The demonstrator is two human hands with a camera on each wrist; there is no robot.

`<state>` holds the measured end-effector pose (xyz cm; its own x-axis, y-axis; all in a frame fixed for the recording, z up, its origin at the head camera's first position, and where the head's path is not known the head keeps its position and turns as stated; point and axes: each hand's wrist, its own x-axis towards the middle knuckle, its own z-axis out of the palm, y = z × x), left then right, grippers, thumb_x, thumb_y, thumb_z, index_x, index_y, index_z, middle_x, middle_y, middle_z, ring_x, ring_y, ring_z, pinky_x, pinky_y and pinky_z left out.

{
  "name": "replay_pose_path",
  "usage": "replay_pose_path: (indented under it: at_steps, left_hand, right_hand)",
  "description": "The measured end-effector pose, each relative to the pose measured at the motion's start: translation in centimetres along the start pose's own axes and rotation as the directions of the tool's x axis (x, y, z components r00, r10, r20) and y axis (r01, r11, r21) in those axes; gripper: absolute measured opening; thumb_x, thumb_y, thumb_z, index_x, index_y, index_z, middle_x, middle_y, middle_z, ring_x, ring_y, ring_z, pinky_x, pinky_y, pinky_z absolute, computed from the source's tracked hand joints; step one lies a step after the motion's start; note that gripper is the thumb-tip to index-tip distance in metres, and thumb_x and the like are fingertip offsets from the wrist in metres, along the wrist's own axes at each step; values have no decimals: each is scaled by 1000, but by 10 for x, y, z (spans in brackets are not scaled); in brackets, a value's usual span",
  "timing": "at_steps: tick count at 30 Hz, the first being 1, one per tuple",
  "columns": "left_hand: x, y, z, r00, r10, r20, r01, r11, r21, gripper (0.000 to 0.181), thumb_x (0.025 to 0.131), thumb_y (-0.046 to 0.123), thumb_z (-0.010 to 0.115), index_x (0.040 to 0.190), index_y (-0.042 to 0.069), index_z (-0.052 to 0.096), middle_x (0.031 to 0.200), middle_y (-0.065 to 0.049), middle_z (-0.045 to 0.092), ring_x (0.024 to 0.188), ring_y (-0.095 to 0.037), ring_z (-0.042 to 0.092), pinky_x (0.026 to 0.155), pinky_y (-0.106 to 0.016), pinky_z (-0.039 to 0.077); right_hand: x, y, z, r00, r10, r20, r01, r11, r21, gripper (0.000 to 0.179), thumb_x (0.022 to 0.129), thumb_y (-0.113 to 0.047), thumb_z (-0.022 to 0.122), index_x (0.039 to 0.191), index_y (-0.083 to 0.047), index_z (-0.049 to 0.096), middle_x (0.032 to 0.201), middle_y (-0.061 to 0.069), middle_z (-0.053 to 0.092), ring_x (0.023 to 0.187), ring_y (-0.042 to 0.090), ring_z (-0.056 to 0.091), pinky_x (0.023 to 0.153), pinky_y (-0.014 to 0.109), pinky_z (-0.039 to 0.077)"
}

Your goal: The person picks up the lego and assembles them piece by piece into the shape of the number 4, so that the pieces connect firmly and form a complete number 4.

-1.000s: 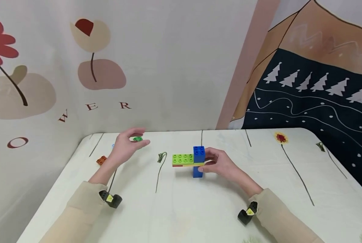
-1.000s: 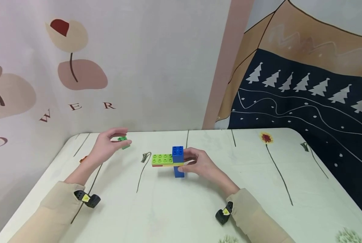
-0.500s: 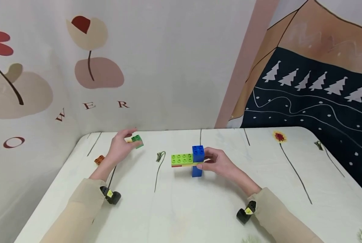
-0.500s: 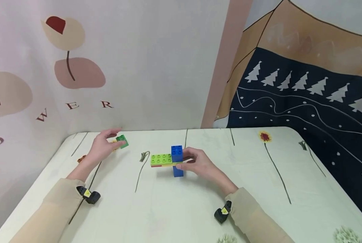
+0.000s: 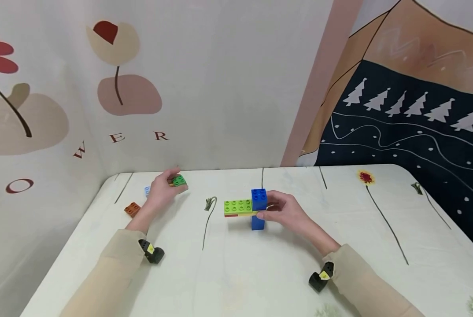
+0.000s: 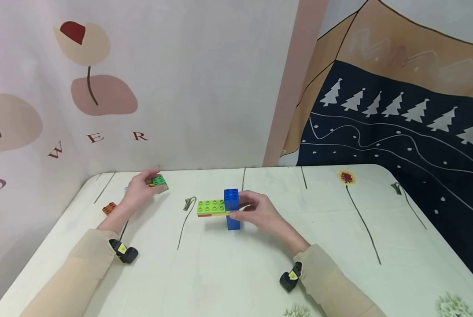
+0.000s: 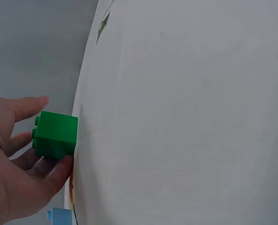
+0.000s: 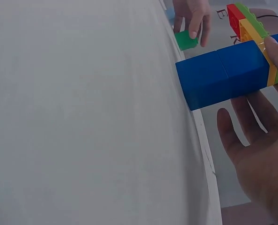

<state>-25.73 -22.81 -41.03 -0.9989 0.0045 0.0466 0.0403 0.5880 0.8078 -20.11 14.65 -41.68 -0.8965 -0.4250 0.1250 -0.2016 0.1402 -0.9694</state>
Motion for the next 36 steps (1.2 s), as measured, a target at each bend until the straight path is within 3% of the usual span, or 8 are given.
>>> replay_pose_path:
  at_steps: [6,15,23,31,36]
  left_hand:
    - [3,-4,3,1000,-9,-9,9,1000,15,61,97,11,71,150,-5,44,147,-28,48,131,-41,50,106,-51,45]
    - [3,-3,5,1000,-16,-20,17,997,69,48,97,9,69,141,-5,55,129,-26,61,114,-36,58,92,-43,50]
    - [-5,6,-1,999,-2,34,0,998,65,48,95,9,71,139,-5,58,128,-26,63,114,-37,60,84,-35,52]
    - [-20,31,3,990,76,116,-74,997,-22,47,94,13,74,137,0,61,126,-18,66,121,-34,61,95,-44,52]
    - [-37,57,5,971,138,195,-119,987,-110,45,94,9,74,136,1,61,122,-15,68,117,-31,64,92,-41,56]
  right_hand:
    - [0,-2,-1,1000,-13,-5,13,1000,-9,38,87,-3,81,122,5,67,115,15,70,101,29,67,89,28,56]
    - [0,-5,-2,999,37,-22,-37,999,-14,34,86,-3,82,117,2,69,111,12,71,99,28,67,86,28,57]
    - [1,-4,-2,999,41,-9,-41,999,-26,31,86,-4,82,113,5,68,108,13,72,96,28,69,84,26,57]
    - [2,-1,-3,999,39,-9,-39,998,-40,31,86,-5,82,112,4,68,106,13,73,95,27,69,83,25,57]
    - [2,-1,-4,999,39,-13,-40,998,-48,31,86,-6,83,111,3,68,106,12,73,94,26,69,82,25,56]
